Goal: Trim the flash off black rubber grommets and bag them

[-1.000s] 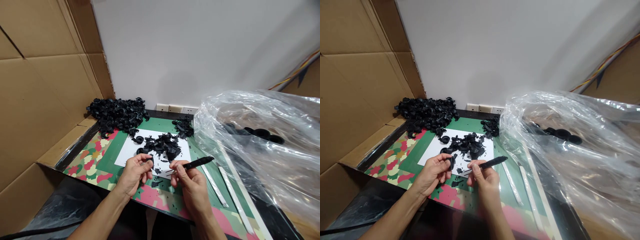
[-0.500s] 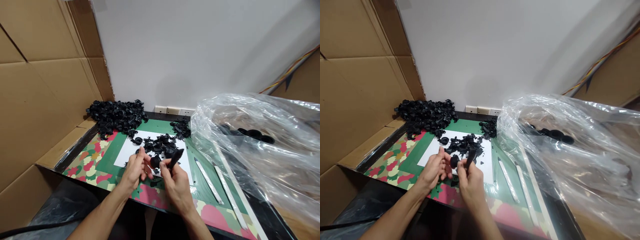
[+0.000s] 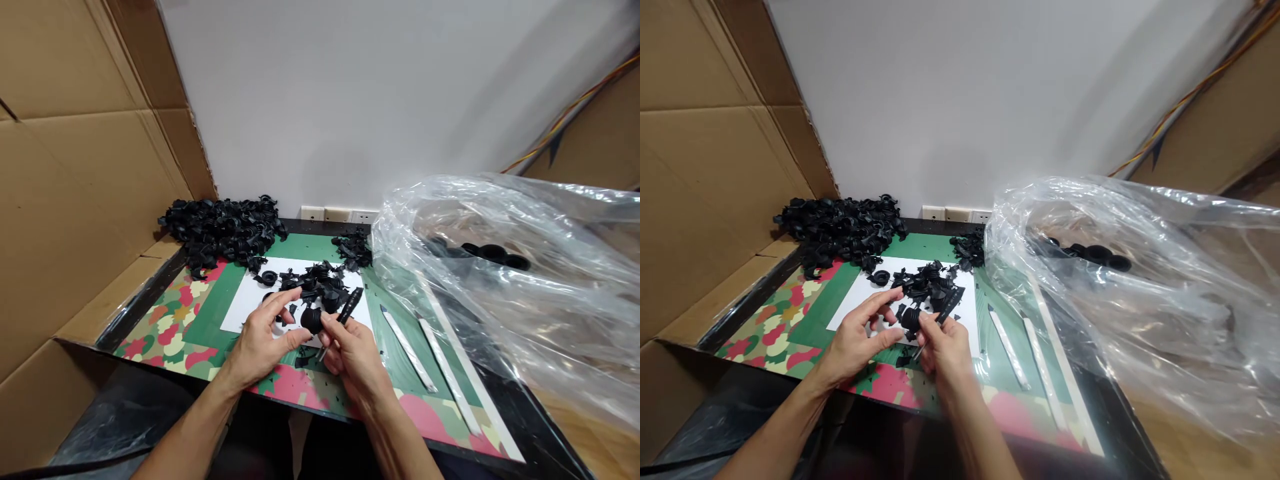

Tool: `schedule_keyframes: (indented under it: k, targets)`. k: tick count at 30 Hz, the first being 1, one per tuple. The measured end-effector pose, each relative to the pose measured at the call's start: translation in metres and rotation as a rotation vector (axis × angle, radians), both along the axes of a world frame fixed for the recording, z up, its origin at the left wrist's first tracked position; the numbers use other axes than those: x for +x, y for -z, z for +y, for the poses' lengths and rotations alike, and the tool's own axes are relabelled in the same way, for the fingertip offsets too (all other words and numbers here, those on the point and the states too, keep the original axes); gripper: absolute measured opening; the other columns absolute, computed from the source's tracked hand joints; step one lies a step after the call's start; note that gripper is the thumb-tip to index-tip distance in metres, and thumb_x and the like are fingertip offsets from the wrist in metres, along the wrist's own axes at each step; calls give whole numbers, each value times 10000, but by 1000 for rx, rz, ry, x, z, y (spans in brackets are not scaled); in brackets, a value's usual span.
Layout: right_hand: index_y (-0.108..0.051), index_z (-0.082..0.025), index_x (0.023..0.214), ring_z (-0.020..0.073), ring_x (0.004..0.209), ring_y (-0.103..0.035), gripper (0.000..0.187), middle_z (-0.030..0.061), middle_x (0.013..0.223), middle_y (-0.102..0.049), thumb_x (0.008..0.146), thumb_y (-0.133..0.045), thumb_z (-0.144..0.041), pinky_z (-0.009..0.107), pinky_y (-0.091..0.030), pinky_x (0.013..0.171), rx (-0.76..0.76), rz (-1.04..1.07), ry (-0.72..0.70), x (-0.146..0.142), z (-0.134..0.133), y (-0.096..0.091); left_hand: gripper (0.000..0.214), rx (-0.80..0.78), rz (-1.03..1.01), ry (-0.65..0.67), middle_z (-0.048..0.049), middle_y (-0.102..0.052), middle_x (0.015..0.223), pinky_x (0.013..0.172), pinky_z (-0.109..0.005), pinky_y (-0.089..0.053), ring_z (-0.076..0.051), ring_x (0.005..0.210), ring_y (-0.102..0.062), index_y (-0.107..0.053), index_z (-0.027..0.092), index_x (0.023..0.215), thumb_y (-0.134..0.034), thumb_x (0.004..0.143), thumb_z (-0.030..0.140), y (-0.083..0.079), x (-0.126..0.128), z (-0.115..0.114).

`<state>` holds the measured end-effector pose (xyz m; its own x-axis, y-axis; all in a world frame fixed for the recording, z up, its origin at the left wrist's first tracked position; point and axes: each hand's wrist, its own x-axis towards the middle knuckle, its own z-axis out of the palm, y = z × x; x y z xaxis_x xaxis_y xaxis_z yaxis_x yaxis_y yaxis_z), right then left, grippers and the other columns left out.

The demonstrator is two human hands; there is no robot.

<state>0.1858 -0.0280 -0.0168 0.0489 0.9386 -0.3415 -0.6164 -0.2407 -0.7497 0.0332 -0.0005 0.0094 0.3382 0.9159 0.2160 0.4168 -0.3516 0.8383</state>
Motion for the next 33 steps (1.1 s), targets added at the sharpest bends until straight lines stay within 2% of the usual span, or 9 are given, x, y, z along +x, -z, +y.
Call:
schedule_keyframes:
  k: [3, 5, 9, 11, 13, 20, 25, 30, 33]
  targets:
    - [-482, -164, 566, -4, 249, -265, 475, -80, 415, -492, 525, -835, -479, 144, -214, 260, -14, 42, -27, -1, 2, -5, 533, -5, 11, 147, -49, -616, 1169, 703, -262, -493, -111, 719, -559, -576, 288, 1277, -653, 764, 165, -3, 1, 2]
    - [-488, -156, 532, -8, 245, -253, 489, -81, 391, -471, 506, -840, -495, 144, -219, 255, -20, 64, -49, -1, 3, -6, 442, -25, -11, 153, -46, -637, 1100, 695, -253, -485, -115, 726, -557, -655, 268, 1177, -620, 762, 118, -4, 3, 3]
    - [-491, -146, 486, -8, 242, -240, 517, -92, 340, -403, 506, -834, -533, 142, -219, 255, -42, 101, -105, 0, 7, -6, 336, -208, -158, 41, -22, -647, 836, 577, -222, -449, -105, 624, -528, -725, 202, 1022, -692, 690, 156, -2, 5, 4]
    - [-556, -129, 575, -7, 248, -257, 493, -81, 381, -459, 518, -833, -533, 139, -219, 262, -40, 121, -112, 0, 7, -5, 342, -340, -251, -35, 17, -593, 632, 514, -211, -419, -96, 536, -503, -726, 163, 994, -734, 654, 204, 0, 5, 4]
    - [-607, -118, 694, -10, 257, -270, 499, -72, 434, -512, 525, -835, -529, 134, -222, 271, -35, 130, -120, 0, 6, -5, 364, -421, -337, -103, 40, -555, 534, 470, -203, -397, -86, 471, -481, -722, 133, 956, -771, 611, 238, 2, 5, 6]
    - [-610, -131, 749, -8, 261, -276, 476, -85, 447, -503, 570, -817, -521, 138, -209, 283, 59, 32, -145, -8, -1, -1, 461, -455, -498, -230, 21, -604, 557, 377, -192, -331, -56, 391, -432, -700, 111, 767, -878, 446, 391, 3, 3, 9]
    - [-553, -153, 683, 4, 273, -303, 469, -86, 444, -489, 558, -815, -522, 146, -208, 284, 105, -66, -153, -14, -1, -2, 505, -449, -466, -224, 55, -520, 458, 368, -196, -285, -52, 362, -383, -669, 112, 692, -858, 443, 507, 4, 3, 10]
    - [-547, -159, 696, 8, 285, -288, 466, -86, 448, -483, 573, -794, -535, 155, -188, 290, 103, -87, -157, -15, 0, -3, 490, -437, -442, -189, 44, -529, 528, 406, -206, -311, -60, 414, -391, -681, 113, 738, -844, 487, 500, 6, 2, 10]
    - [-545, -162, 694, 11, 308, -276, 443, -86, 442, -472, 588, -788, -516, 160, -176, 307, 110, -115, -131, -14, 0, -3, 460, -391, -386, -137, 22, -566, 645, 474, -212, -369, -79, 505, -440, -710, 132, 901, -839, 551, 401, 9, -1, 7]
